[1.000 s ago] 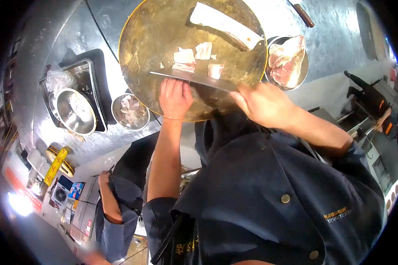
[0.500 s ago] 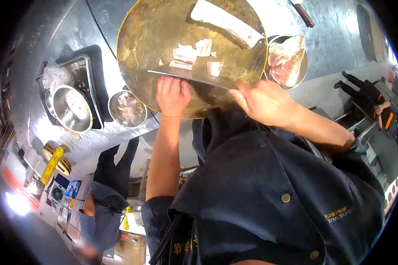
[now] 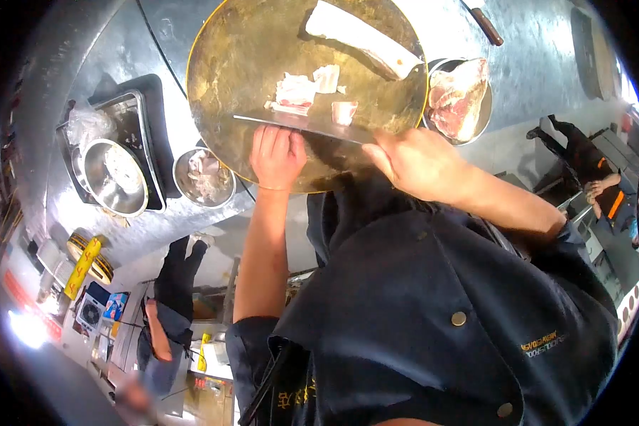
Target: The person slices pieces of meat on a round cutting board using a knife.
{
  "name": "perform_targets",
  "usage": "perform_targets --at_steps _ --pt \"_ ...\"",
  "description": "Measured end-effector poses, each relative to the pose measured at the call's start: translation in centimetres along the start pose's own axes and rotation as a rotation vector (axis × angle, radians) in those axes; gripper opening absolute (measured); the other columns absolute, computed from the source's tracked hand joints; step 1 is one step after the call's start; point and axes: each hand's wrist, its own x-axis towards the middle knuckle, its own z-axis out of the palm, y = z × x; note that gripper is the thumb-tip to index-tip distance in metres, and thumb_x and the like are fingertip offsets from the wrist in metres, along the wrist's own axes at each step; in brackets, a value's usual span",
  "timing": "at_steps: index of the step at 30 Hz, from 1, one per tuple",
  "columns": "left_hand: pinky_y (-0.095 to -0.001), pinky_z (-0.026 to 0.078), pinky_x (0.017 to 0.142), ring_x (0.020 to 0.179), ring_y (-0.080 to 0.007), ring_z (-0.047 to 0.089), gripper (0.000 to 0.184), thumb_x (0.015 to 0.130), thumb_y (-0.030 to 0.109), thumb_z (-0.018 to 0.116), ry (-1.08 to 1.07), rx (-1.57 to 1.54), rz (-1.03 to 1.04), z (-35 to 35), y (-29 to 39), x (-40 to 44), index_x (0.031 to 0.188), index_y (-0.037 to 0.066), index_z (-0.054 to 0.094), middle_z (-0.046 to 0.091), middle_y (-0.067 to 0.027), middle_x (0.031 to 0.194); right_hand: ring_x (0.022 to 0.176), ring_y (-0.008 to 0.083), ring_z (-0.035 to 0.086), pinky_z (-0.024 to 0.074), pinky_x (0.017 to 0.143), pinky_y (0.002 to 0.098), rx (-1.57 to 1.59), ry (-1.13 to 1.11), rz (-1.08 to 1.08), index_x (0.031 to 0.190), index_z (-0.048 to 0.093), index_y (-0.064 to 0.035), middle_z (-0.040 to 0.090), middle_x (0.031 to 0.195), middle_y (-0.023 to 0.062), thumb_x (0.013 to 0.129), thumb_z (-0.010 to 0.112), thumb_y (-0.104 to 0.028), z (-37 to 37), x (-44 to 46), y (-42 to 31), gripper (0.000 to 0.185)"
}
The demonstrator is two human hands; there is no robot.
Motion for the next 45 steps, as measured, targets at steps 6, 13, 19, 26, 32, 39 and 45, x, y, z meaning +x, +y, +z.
perform_targets --at_steps 6,13,19,26,32,39,45 --pt "-0.0470 0.058 0.089 0.096 -0.0395 0.071 0.016 0.085 0.005 0.073 0.008 0.034 -0.003 -0.1 0.3 0.2 0.101 0.001 0.072 0.072 -0.0164 0.102 0.086 0.0455 0.076 0.0621 0.074 0.0554 0.009 0.084 -0.162 0.120 0.068 -0.0010 0.076 0.090 0.0265 0.113 0.044 -0.047 5.1 10.9 -0.8 0.052" --pt "-0.0479 0.058 0.087 0.093 -0.0403 0.070 0.018 0.082 0.003 0.073 0.029 0.037 -0.020 -0.6 0.7 0.7 0.099 0.001 0.072 0.072 -0.0167 0.102 0.080 0.0444 0.075 0.0615 0.071 0.0545 0.006 0.047 -0.089 0.103 0.071 -0.0014 0.074 0.086 0.0271 0.112 0.049 -0.042 0.5 1.7 -0.8 0.047" --pt "-0.0479 0.059 0.087 0.095 -0.0398 0.071 0.016 0.083 0.002 0.072 -0.018 -0.010 -0.010 -0.3 0.0 -0.2 0.099 0.002 0.072 0.072 -0.0168 0.103 0.081 0.0436 0.076 0.0615 0.071 0.0537 0.004 0.081 -0.078 0.106 0.072 -0.0004 0.074 0.085 0.0271 0.111 0.053 -0.040 1.1 2.4 -0.7 0.044" --pt "-0.0465 0.059 0.088 0.097 -0.0382 0.071 0.018 0.081 -0.001 0.072 0.052 0.006 -0.013 -0.2 0.4 -0.1 0.099 0.001 0.071 0.072 -0.0154 0.103 0.083 0.0463 0.075 0.0604 0.074 0.0571 0.078 0.128 -0.177 0.113 0.074 -0.0040 0.076 0.088 0.0255 0.112 0.046 -0.043 5.0 9.8 -0.7 0.048" --pt "-0.0440 0.060 0.087 0.094 -0.0349 0.072 0.017 0.079 0.005 0.073 0.071 0.050 -0.008 -0.5 0.5 0.1 0.096 0.005 0.074 0.075 -0.0121 0.102 0.076 0.0469 0.074 0.0599 0.069 0.0571 0.029 0.069 -0.067 0.109 0.073 -0.0036 0.073 0.082 0.0263 0.111 0.052 -0.040 0.6 -0.3 0.3 0.042" --pt "-0.0431 0.061 0.084 0.093 -0.0343 0.072 0.017 0.076 0.003 0.073 0.046 0.038 0.003 -0.2 0.1 0.0 0.093 0.006 0.072 0.073 -0.0111 0.099 0.070 0.0489 0.071 0.0592 0.065 0.0567 0.048 0.203 -0.187 0.109 0.069 -0.0012 0.071 0.074 0.0257 0.110 0.055 -0.041 6.3 9.7 -0.4 0.043" --pt "-0.0468 0.058 0.086 0.092 -0.0379 0.070 0.014 0.079 0.001 0.074 0.053 0.025 0.010 0.0 -0.2 0.2 0.093 0.003 0.070 0.072 -0.0139 0.098 0.077 0.0473 0.074 0.0611 0.072 0.0563 0.052 0.094 -0.119 0.104 0.071 -0.0020 0.075 0.084 0.0253 0.112 0.049 -0.044 2.7 5.3 -0.9 0.048"
